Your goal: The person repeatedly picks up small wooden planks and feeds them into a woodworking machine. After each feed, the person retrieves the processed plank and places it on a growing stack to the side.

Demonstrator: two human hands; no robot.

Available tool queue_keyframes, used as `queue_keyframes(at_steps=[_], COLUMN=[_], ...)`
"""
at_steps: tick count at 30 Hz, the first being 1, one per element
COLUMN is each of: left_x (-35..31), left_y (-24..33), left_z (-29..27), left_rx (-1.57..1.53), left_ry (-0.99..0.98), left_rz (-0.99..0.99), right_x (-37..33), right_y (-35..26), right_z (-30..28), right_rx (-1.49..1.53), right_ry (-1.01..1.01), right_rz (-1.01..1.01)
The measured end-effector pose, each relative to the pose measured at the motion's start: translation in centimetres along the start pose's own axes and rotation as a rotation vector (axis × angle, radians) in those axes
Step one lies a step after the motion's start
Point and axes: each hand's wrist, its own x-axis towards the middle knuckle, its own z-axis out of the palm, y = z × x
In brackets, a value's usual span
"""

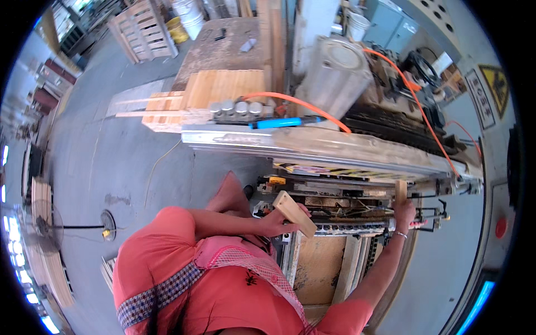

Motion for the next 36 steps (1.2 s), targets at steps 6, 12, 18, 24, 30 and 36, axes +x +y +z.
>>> queue_keyframes(at_steps=[6,12,18,24,30,36], left_x=[-5.4,-10.0,-7.4,-4.6,-3.3,-4.0], left_y=[6.1,13.9,21.0,18.6,17.3,16.0], left_z=[-6.0,-20.6,-38.5,-48.6,-49.4,-51.2], left_rx=[-0.073,0.420,0.683,0.570,0.598,0.636], left_ry=[0.442,0.955,1.167,1.101,1.084,1.122], left_rz=[-0.272,-0.159,-0.211,-0.281,-0.416,-0.437], right_x=[0.5,0.2,1.0,1.2,1.0,0.5], right_y=[1.4,0.9,1.0,2.7,2.7,2.4], right_z=[1.4,0.5,1.2,2.5,2.2,2.1], right_rx=[-0.066,-0.053,-0.085,-0.076,-0.062,0.035], right_ry=[0.001,-0.064,-0.057,-0.064,-0.077,-0.002], right_rz=[0.054,0.057,0.050,0.089,0.081,0.040])
